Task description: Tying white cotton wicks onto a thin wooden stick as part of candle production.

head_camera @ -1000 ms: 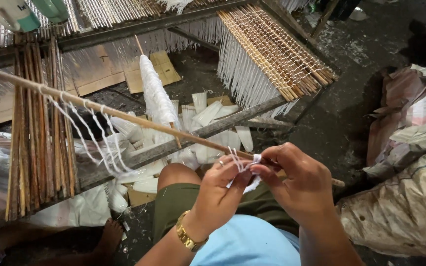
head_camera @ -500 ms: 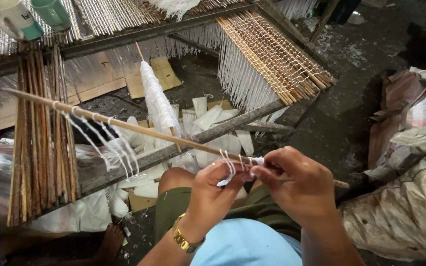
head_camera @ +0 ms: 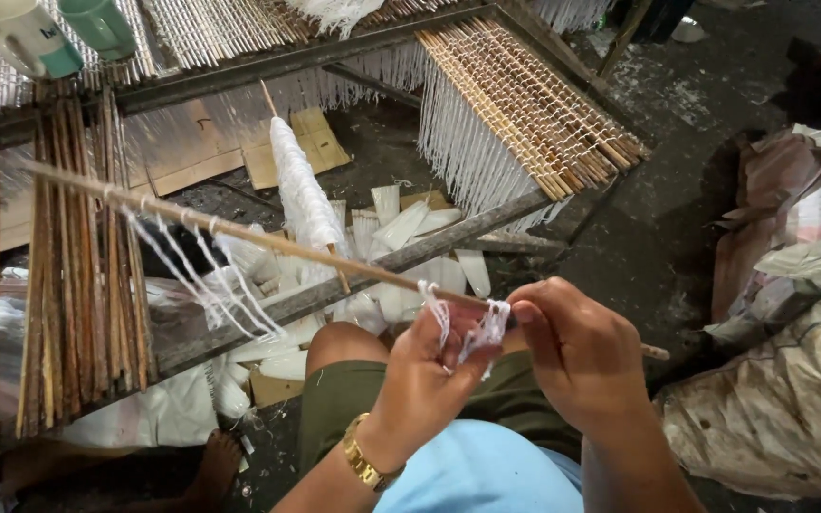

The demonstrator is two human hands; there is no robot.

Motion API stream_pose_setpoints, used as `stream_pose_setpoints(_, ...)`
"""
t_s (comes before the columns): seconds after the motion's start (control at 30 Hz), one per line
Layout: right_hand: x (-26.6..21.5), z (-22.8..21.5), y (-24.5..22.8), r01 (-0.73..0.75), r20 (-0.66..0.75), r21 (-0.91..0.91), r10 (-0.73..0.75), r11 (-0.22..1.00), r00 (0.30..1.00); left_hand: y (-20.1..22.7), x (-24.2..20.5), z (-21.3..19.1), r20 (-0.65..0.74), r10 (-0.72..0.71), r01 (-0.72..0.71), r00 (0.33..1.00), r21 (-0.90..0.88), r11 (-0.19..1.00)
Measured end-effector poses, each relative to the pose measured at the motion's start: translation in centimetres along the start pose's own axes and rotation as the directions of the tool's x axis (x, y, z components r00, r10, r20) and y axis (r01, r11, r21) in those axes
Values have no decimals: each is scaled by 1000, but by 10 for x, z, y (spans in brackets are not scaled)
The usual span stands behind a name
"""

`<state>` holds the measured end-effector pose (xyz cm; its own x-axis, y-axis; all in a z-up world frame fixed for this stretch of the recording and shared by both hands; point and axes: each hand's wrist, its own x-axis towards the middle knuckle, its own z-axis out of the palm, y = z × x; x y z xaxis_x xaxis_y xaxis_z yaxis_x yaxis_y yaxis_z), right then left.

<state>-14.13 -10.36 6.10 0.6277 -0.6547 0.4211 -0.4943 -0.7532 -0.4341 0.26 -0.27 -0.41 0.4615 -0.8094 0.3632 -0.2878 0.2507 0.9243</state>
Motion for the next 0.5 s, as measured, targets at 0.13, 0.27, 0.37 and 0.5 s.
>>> stream_pose_setpoints(0.13,0,-6,-4,30,-9,60,-29,998,1000,7,5,-4,-29,178,-180,984,-98,979)
stream_pose_setpoints(0.27,-2,8,-2,60,-40,34,-59,998,997,9,7,-4,-4,170,-169,985,-158,973)
stream_pose_setpoints(0.37,-3,10,-2,69,-116,-11,-70,998,991,-6,7,-7,-17,167,-164,986,-284,945)
stream_pose_setpoints(0.5,-1,4,5,77,-131,-101,-90,992,987,-12,4,-26,-47,43,-56,998,-312,949)
